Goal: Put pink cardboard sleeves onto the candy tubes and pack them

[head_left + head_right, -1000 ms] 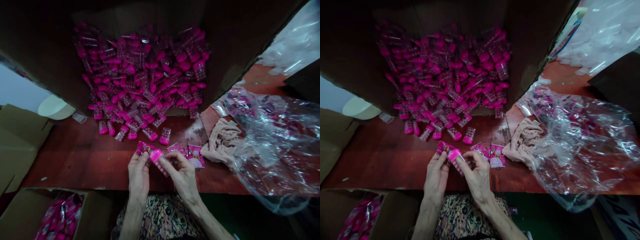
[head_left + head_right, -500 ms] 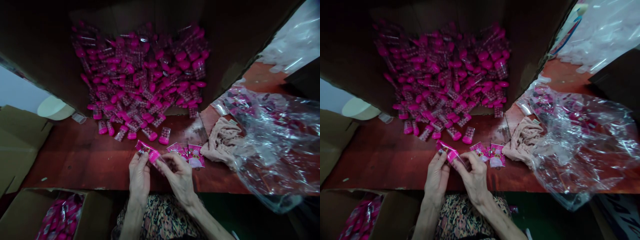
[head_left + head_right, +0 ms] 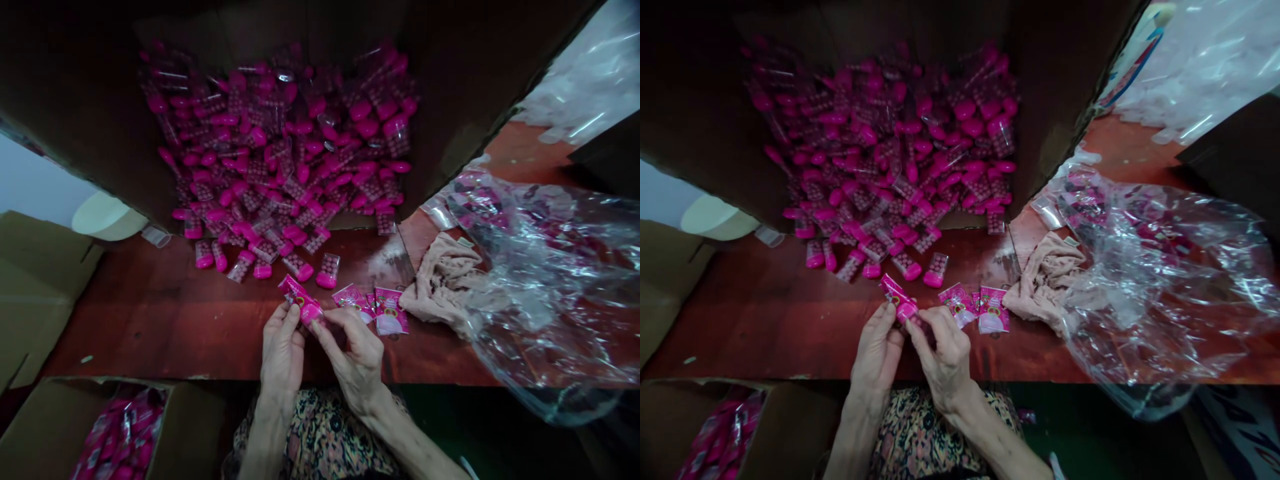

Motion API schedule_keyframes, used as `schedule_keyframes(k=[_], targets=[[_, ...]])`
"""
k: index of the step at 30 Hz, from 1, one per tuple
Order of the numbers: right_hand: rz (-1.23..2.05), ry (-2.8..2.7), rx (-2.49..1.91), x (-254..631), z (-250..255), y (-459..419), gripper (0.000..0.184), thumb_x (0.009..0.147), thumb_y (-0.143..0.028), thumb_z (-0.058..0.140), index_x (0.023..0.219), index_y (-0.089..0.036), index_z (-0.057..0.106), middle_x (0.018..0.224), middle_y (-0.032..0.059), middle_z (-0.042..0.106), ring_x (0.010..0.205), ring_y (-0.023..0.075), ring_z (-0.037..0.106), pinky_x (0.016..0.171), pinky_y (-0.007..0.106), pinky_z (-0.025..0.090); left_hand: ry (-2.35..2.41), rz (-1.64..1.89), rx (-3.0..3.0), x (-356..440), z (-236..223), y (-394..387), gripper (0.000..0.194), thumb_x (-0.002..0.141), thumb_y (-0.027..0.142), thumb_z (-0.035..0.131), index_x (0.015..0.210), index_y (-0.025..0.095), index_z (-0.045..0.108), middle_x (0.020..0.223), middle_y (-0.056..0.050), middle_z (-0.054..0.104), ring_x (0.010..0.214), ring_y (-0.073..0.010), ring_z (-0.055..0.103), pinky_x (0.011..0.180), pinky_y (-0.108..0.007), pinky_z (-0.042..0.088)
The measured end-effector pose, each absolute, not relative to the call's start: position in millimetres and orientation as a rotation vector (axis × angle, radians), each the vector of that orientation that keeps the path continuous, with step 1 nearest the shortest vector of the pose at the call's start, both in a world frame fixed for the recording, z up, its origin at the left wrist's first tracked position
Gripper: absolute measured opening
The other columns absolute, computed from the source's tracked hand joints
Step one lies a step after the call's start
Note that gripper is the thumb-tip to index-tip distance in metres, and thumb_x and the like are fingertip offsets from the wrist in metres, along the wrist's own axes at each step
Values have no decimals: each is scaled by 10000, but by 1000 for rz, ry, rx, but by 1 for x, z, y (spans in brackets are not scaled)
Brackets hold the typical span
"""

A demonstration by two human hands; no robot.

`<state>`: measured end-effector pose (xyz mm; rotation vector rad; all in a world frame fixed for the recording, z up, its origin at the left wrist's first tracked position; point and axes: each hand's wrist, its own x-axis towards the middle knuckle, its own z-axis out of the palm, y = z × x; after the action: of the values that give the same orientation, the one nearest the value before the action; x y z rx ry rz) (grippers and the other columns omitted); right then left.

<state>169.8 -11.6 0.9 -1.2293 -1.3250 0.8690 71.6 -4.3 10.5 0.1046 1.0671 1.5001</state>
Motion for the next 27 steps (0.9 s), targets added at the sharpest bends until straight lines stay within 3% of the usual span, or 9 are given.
schedule_keyframes(k=[2,8,20,23,27], targets=[[866,-1334,-1223,170,2,-11,41,756,-209,645,797,-209,649,747,25,644,709,167,599,667,298,504,1069,1494,105,71,10,-5,140,638,169,740,743,129,658,694,-24,682,623,-96,609,642,-208,475],[964,-1285,-1306,171,-10,-11,79,809,-261,617,847,-193,605,655,-3,623,538,126,559,487,247,462,1039,1468,163,71,13,-5,158,663,208,723,793,129,681,780,-44,692,685,-114,611,679,-229,475],[835,-1285,-1225,175,-6,-10,59,768,-209,639,826,-197,645,779,24,658,726,160,611,692,304,510,963,1333,108,86,16,-10,138,627,220,755,704,119,701,690,-27,678,642,-94,577,666,-210,457],[931,-1297,-1227,177,-5,-8,92,785,-243,636,864,-197,646,755,16,657,645,142,611,592,267,510,950,1333,82,82,14,-8,121,653,221,739,706,121,696,665,-15,663,606,-76,562,624,-190,448],[1309,-1243,-1204,176,1,-11,211,784,-294,642,967,-193,620,770,12,670,590,123,612,538,234,501,1024,1379,62,71,12,-5,163,636,238,751,732,118,696,708,-33,672,649,-101,588,637,-207,465]])
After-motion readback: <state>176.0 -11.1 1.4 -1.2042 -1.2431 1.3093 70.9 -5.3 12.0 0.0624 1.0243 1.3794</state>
